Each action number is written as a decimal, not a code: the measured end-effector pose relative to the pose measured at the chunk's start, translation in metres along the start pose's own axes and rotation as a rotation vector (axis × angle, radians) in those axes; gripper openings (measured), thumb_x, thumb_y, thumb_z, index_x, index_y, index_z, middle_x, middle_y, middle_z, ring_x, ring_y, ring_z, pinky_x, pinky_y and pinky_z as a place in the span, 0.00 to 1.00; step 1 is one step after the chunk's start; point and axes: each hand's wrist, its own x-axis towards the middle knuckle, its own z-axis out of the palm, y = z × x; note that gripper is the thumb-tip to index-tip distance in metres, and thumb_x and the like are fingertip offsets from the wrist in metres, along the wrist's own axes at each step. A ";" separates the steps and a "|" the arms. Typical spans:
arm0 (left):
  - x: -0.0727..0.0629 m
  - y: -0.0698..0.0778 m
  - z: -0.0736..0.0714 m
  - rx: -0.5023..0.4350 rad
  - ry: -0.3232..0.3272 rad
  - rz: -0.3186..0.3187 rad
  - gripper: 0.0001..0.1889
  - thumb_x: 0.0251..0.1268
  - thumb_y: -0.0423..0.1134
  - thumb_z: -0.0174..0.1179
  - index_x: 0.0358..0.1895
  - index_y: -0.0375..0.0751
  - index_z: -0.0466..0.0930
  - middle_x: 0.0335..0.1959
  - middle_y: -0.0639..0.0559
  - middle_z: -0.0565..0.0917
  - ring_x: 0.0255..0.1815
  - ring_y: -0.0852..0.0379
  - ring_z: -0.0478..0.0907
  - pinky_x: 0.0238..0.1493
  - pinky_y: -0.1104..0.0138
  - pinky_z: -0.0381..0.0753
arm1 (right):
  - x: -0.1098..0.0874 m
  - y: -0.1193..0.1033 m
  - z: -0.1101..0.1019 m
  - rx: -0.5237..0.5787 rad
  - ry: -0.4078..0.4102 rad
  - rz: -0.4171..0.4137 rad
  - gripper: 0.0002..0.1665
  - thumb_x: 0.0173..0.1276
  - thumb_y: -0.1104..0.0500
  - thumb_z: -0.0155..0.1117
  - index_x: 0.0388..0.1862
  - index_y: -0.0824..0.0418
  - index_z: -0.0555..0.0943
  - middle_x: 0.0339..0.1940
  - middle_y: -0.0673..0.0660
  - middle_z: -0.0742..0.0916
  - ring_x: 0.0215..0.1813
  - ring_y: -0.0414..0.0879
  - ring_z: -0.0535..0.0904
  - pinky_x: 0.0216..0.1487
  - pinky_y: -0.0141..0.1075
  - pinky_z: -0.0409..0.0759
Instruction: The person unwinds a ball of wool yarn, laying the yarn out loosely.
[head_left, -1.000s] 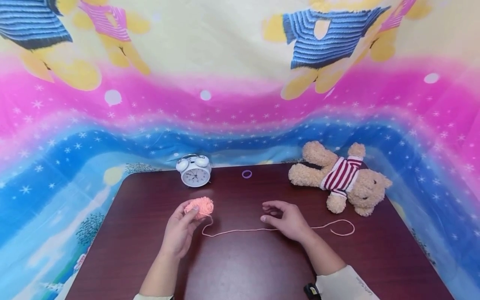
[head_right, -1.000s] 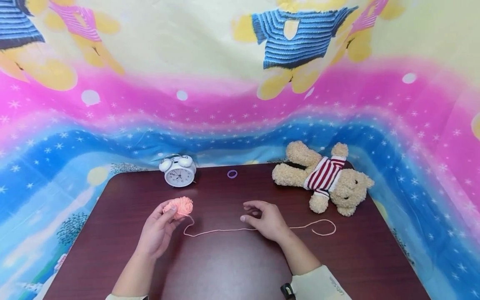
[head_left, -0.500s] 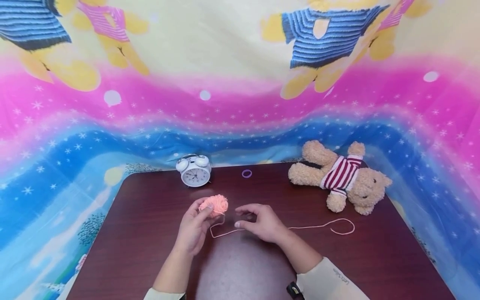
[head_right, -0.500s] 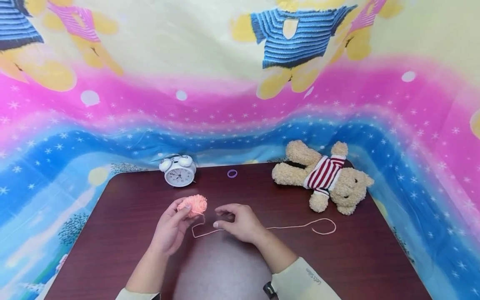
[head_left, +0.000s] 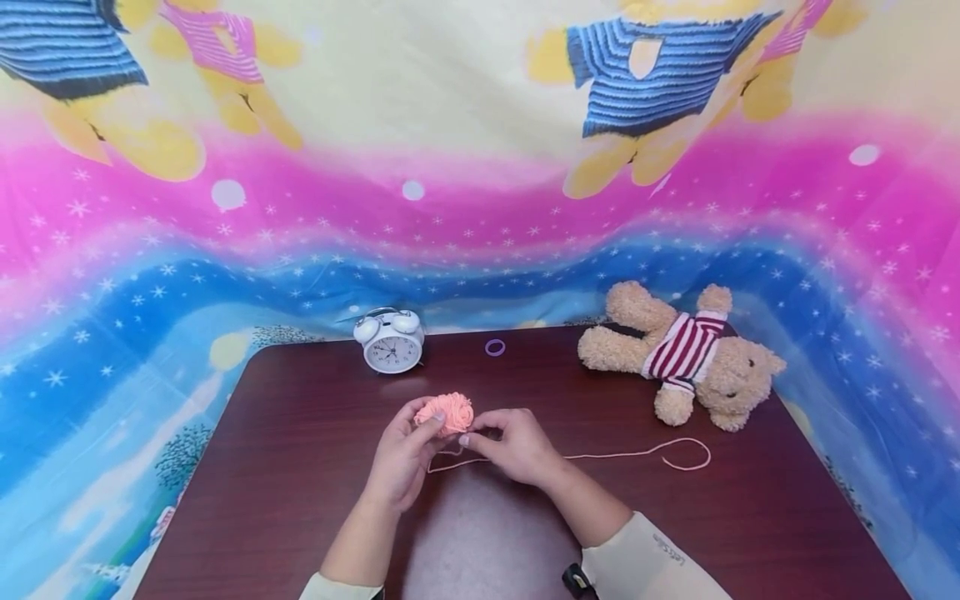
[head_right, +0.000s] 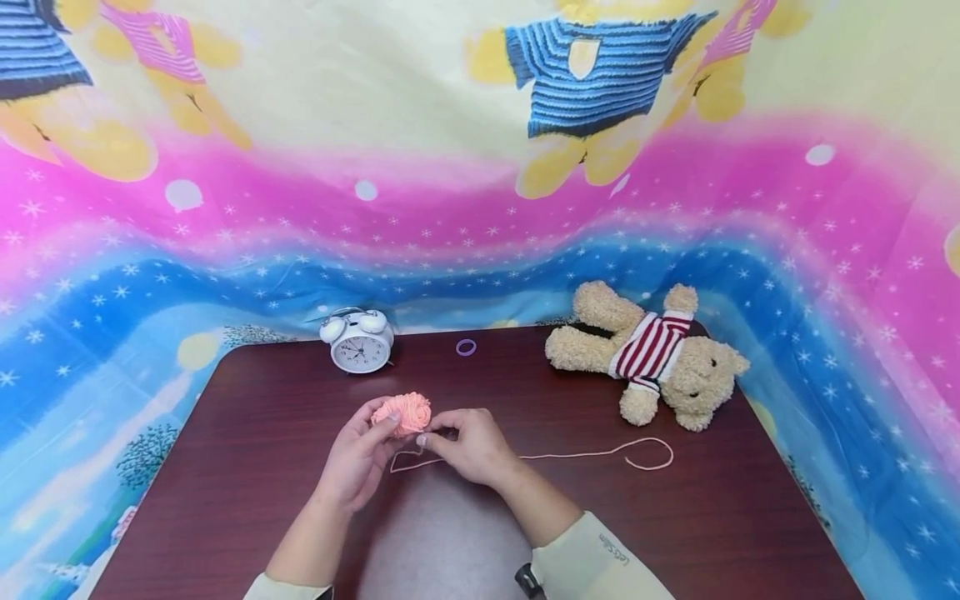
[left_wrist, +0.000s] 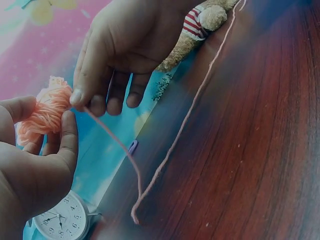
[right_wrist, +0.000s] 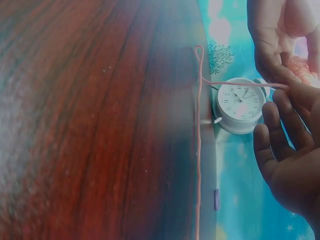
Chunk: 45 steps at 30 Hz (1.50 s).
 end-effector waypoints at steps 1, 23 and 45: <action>0.000 0.000 -0.001 0.005 0.005 -0.003 0.20 0.74 0.30 0.60 0.64 0.30 0.68 0.52 0.44 0.82 0.46 0.54 0.84 0.53 0.62 0.86 | 0.000 -0.001 -0.001 -0.004 0.006 -0.001 0.04 0.69 0.50 0.75 0.37 0.48 0.91 0.33 0.38 0.89 0.34 0.34 0.82 0.37 0.31 0.82; -0.002 -0.008 -0.016 0.077 0.029 -0.012 0.22 0.65 0.26 0.67 0.62 0.25 0.76 0.46 0.45 0.87 0.45 0.53 0.86 0.55 0.61 0.85 | 0.009 -0.011 -0.052 0.110 0.155 0.077 0.03 0.70 0.53 0.74 0.37 0.50 0.90 0.29 0.46 0.90 0.30 0.44 0.83 0.29 0.33 0.81; 0.002 -0.001 -0.030 -0.014 0.032 0.011 0.17 0.73 0.29 0.61 0.63 0.32 0.76 0.52 0.46 0.86 0.51 0.53 0.86 0.62 0.57 0.83 | -0.003 0.021 -0.080 0.009 0.196 0.141 0.03 0.70 0.51 0.74 0.37 0.48 0.90 0.32 0.42 0.89 0.34 0.43 0.81 0.34 0.33 0.78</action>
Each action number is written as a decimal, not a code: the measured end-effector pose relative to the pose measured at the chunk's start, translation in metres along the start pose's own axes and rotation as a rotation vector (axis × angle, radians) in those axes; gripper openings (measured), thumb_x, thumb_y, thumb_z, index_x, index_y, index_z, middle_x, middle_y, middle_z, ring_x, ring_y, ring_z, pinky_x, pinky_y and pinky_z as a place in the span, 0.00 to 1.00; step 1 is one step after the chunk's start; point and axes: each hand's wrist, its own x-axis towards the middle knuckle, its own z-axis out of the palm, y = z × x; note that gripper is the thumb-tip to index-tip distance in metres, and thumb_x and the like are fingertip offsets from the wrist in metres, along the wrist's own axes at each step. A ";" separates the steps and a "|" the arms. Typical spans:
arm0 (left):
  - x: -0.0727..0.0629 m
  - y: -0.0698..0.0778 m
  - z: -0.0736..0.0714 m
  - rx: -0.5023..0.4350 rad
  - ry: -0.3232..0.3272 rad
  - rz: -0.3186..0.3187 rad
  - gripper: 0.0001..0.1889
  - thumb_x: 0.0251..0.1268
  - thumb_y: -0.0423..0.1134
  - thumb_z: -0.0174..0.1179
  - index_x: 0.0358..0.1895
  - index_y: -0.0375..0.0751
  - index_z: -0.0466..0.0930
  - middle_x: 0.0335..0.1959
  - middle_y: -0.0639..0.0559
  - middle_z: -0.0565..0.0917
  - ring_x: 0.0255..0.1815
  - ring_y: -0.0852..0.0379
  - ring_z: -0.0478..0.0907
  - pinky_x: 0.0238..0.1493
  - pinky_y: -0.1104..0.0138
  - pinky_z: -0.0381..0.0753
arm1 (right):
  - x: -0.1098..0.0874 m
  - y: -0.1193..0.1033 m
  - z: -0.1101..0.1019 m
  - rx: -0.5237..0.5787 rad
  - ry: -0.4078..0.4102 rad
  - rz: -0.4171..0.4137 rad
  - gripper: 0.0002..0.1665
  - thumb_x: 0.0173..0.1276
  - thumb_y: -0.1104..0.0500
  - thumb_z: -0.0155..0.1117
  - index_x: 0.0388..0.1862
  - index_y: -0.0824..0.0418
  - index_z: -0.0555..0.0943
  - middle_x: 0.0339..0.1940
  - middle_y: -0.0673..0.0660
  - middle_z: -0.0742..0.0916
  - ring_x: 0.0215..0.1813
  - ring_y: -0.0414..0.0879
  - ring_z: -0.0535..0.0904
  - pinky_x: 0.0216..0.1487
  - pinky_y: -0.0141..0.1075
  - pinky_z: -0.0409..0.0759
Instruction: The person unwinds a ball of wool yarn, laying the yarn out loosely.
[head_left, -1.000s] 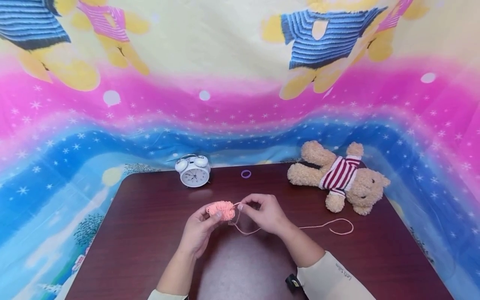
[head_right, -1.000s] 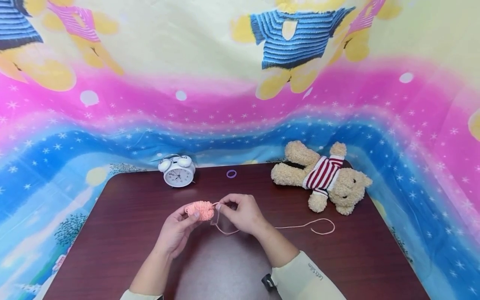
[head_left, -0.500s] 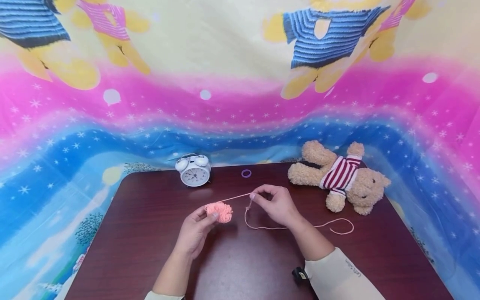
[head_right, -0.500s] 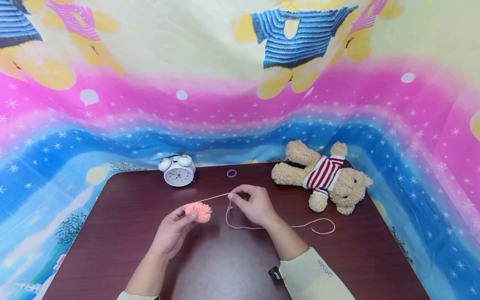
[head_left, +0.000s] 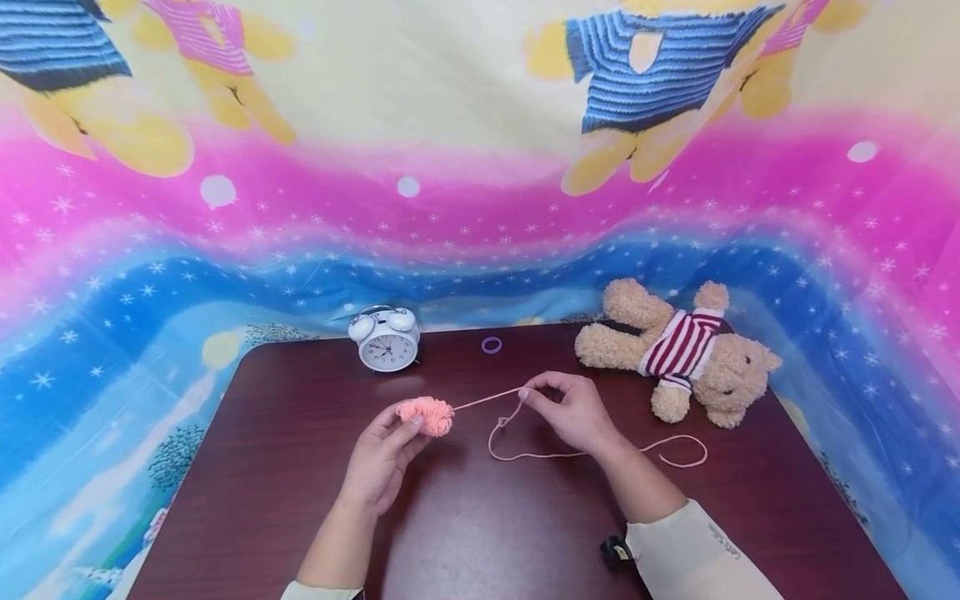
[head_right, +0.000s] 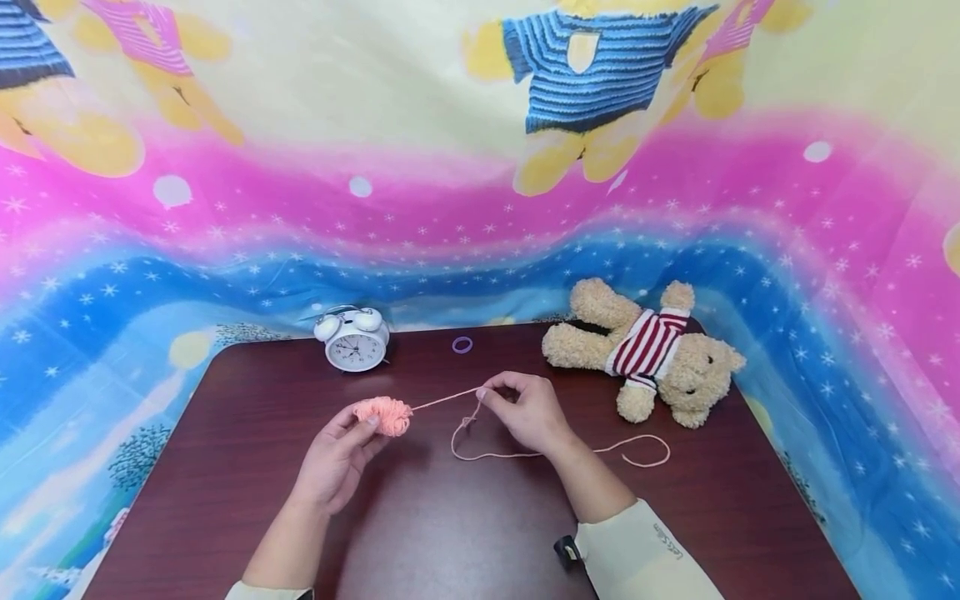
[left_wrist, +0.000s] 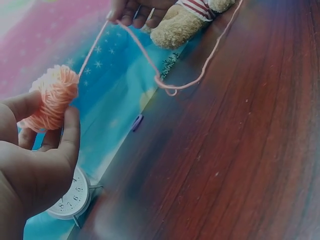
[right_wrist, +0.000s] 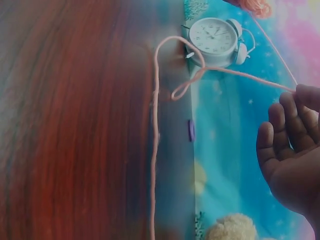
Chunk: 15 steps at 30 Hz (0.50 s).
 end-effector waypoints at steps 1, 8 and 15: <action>0.001 0.000 -0.001 0.001 0.003 0.003 0.18 0.73 0.29 0.61 0.63 0.32 0.76 0.52 0.47 0.86 0.51 0.53 0.86 0.62 0.57 0.83 | -0.001 0.001 -0.001 -0.005 0.003 0.001 0.04 0.70 0.51 0.74 0.37 0.48 0.90 0.32 0.41 0.89 0.35 0.43 0.81 0.34 0.33 0.78; 0.003 0.003 -0.004 0.030 0.027 0.006 0.18 0.74 0.30 0.62 0.63 0.32 0.73 0.52 0.48 0.86 0.54 0.54 0.85 0.63 0.56 0.82 | -0.008 0.007 -0.009 -0.012 0.007 -0.002 0.03 0.69 0.51 0.74 0.36 0.48 0.90 0.31 0.41 0.89 0.33 0.42 0.80 0.32 0.33 0.77; 0.005 0.004 -0.008 0.039 0.067 0.003 0.17 0.75 0.30 0.61 0.62 0.34 0.72 0.53 0.49 0.85 0.53 0.55 0.84 0.64 0.56 0.81 | -0.017 0.011 -0.017 -0.021 0.006 -0.026 0.06 0.70 0.49 0.74 0.37 0.49 0.90 0.32 0.40 0.89 0.33 0.40 0.80 0.33 0.33 0.77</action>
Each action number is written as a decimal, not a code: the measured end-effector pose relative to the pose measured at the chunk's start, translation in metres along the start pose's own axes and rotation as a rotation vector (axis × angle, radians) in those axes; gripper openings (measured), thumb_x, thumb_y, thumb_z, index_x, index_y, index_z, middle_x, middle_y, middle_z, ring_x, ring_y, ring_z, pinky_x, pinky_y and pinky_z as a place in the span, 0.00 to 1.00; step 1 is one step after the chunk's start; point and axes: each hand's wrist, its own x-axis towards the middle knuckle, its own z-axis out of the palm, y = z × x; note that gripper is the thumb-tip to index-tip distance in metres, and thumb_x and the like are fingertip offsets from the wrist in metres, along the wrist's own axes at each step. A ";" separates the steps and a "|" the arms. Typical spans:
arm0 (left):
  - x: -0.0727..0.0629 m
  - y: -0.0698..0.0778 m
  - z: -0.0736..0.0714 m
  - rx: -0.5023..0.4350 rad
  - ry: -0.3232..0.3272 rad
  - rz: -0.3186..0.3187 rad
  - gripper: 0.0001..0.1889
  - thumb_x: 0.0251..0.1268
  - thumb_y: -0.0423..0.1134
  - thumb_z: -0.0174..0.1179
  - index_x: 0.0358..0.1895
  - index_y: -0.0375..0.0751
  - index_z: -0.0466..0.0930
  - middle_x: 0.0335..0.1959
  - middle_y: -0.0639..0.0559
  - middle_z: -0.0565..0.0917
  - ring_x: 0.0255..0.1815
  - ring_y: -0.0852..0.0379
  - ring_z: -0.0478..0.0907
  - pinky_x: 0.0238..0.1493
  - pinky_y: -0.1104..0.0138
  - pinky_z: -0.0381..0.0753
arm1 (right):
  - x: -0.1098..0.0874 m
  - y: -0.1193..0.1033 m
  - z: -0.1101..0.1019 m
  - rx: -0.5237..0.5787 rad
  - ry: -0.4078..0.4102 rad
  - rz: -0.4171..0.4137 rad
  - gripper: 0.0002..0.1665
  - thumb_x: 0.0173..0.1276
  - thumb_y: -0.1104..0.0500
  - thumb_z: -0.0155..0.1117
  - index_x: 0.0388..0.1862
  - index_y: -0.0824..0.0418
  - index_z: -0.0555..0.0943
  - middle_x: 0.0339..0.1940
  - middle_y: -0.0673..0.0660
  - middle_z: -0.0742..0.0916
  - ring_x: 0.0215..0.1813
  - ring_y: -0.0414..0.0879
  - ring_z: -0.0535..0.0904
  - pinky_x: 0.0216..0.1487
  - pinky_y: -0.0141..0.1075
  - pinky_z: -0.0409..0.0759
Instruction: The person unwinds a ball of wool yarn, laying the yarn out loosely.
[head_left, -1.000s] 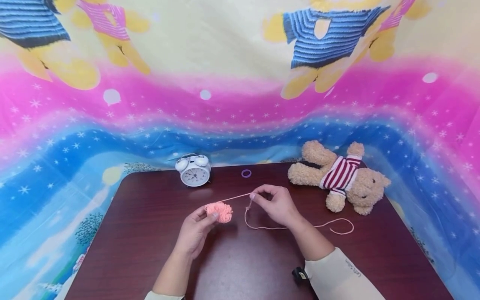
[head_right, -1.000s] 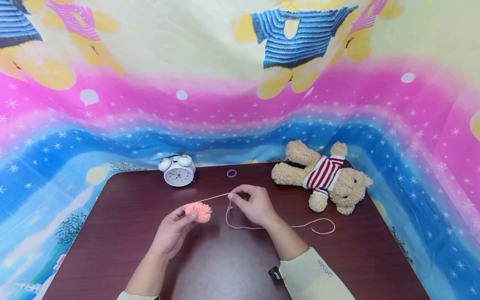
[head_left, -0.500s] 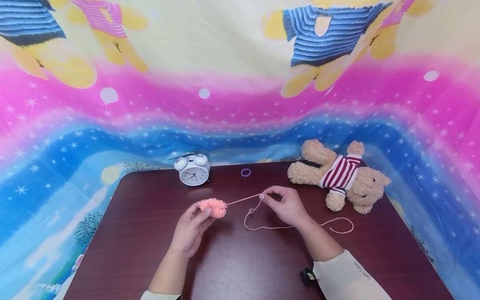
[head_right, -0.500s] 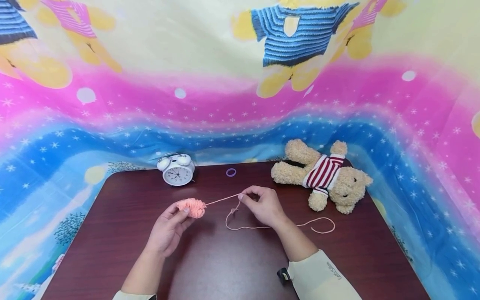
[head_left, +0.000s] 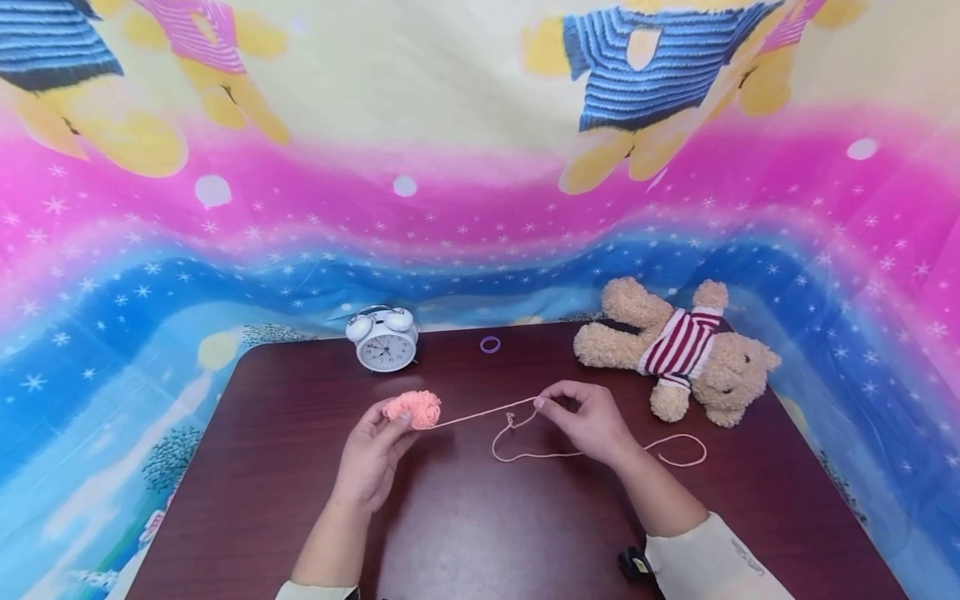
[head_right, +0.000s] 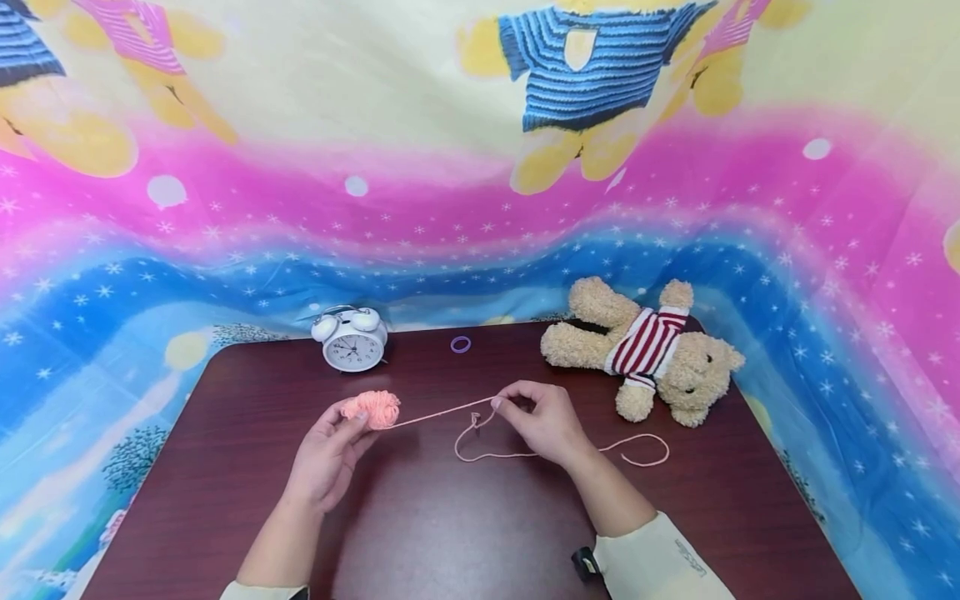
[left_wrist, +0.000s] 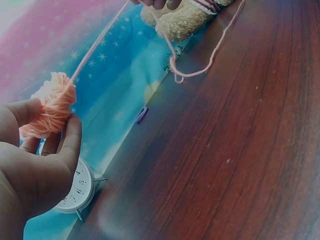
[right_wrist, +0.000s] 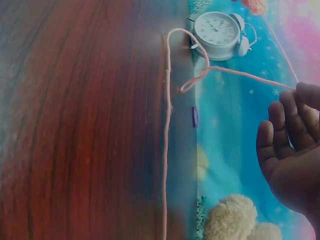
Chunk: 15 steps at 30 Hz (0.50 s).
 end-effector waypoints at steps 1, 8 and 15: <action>0.000 0.000 -0.001 -0.002 0.003 0.002 0.17 0.75 0.30 0.61 0.62 0.34 0.72 0.54 0.49 0.85 0.54 0.55 0.84 0.64 0.56 0.81 | -0.001 0.000 -0.002 0.001 0.001 -0.001 0.05 0.70 0.50 0.74 0.37 0.48 0.90 0.32 0.40 0.89 0.34 0.40 0.80 0.34 0.32 0.77; 0.002 -0.001 -0.004 -0.034 0.007 0.001 0.19 0.75 0.28 0.59 0.65 0.31 0.71 0.56 0.49 0.86 0.57 0.54 0.84 0.64 0.59 0.81 | -0.007 0.002 -0.017 0.011 0.032 0.016 0.04 0.69 0.52 0.74 0.38 0.50 0.90 0.33 0.44 0.90 0.36 0.47 0.82 0.34 0.33 0.78; 0.001 -0.001 -0.007 -0.002 0.015 -0.004 0.17 0.75 0.30 0.60 0.61 0.30 0.72 0.50 0.49 0.86 0.51 0.56 0.85 0.62 0.60 0.83 | -0.006 0.006 -0.033 -0.008 0.065 0.041 0.04 0.69 0.54 0.75 0.39 0.51 0.91 0.35 0.46 0.91 0.35 0.43 0.82 0.34 0.32 0.78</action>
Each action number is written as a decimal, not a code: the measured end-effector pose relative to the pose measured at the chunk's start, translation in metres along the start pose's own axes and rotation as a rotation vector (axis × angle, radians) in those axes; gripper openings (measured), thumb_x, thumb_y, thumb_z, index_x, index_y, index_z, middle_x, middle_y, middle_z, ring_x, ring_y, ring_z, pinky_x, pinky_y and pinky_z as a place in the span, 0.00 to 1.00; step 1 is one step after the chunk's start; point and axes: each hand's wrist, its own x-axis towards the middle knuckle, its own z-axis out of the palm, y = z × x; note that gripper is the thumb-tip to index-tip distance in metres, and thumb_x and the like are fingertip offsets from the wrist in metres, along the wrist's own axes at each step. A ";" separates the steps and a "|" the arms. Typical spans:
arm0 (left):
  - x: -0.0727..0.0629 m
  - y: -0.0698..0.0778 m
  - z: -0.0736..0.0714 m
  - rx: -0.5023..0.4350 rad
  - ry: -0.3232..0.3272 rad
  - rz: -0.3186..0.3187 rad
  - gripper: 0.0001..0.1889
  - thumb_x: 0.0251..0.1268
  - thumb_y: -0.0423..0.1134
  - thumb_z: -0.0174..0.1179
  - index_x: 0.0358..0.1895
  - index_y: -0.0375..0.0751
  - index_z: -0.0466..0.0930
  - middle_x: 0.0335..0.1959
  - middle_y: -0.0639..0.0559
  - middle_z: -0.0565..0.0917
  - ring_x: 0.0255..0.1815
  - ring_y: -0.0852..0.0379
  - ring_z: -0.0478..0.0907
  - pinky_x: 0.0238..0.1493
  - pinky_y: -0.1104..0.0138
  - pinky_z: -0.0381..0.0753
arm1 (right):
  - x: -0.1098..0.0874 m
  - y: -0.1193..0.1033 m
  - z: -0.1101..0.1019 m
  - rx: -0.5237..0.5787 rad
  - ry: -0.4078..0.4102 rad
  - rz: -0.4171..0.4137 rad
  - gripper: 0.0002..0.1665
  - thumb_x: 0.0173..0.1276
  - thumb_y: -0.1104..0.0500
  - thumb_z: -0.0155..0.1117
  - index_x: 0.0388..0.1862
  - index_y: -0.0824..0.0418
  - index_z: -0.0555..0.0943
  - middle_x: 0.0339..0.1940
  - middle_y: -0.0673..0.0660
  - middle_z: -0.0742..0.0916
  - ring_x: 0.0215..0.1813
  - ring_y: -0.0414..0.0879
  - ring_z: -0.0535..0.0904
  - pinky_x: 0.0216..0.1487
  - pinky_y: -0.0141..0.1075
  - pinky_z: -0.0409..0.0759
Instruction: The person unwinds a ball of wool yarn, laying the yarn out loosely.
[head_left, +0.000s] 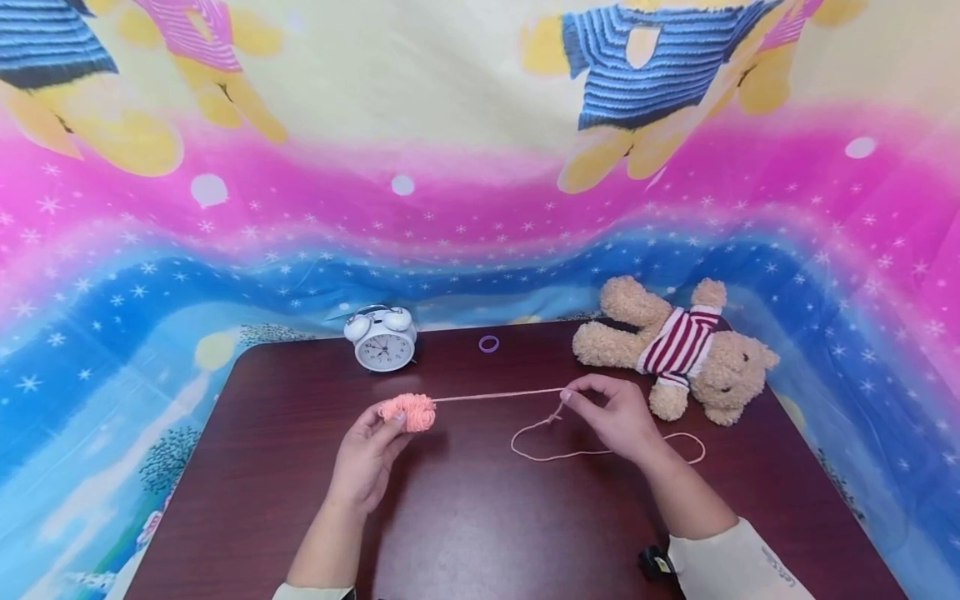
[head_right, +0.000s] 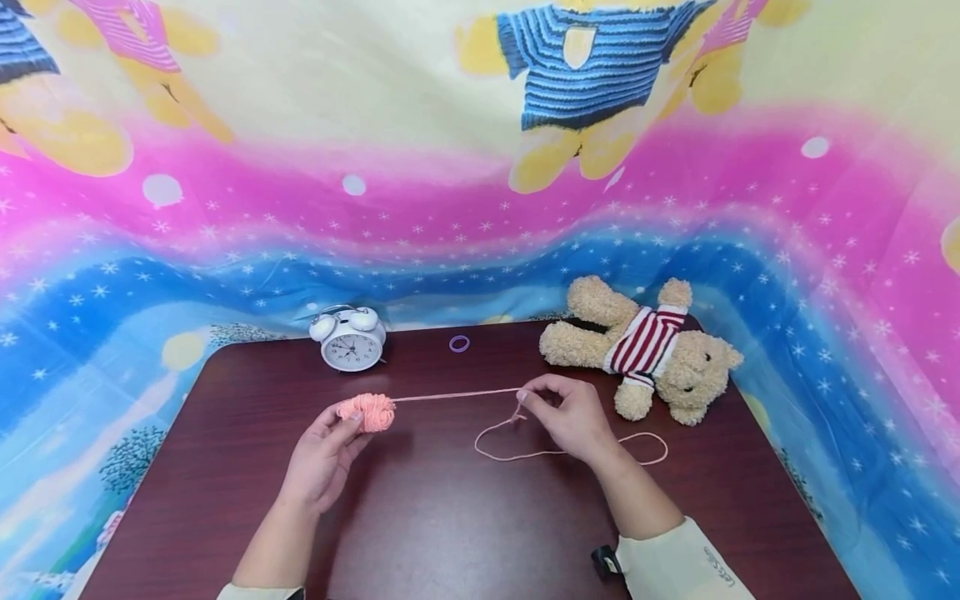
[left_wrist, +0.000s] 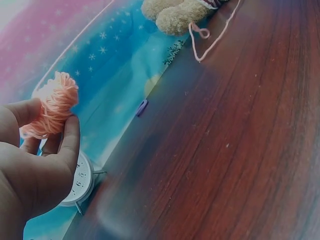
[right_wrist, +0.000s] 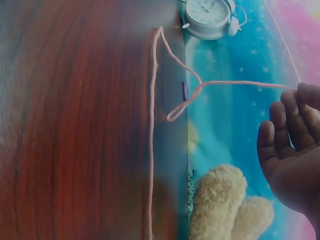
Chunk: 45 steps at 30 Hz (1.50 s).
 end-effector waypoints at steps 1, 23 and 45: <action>0.000 0.000 0.000 0.004 -0.003 -0.003 0.17 0.75 0.30 0.60 0.62 0.30 0.72 0.50 0.49 0.86 0.51 0.56 0.85 0.62 0.61 0.83 | 0.000 0.001 -0.002 -0.004 0.006 0.006 0.04 0.69 0.53 0.75 0.39 0.51 0.91 0.35 0.46 0.91 0.35 0.43 0.81 0.34 0.32 0.77; -0.003 0.013 -0.027 0.028 0.048 -0.044 0.16 0.78 0.34 0.60 0.62 0.35 0.70 0.50 0.54 0.85 0.52 0.58 0.85 0.62 0.62 0.82 | -0.011 0.019 -0.045 -0.100 0.035 0.102 0.12 0.71 0.46 0.72 0.44 0.52 0.90 0.40 0.48 0.90 0.42 0.41 0.81 0.38 0.32 0.77; -0.006 0.028 -0.055 0.021 0.078 -0.008 0.17 0.78 0.35 0.60 0.63 0.35 0.71 0.50 0.54 0.86 0.52 0.60 0.85 0.61 0.64 0.82 | -0.032 0.036 -0.100 -0.236 0.055 0.190 0.20 0.74 0.42 0.67 0.50 0.56 0.89 0.48 0.59 0.89 0.43 0.37 0.79 0.35 0.31 0.77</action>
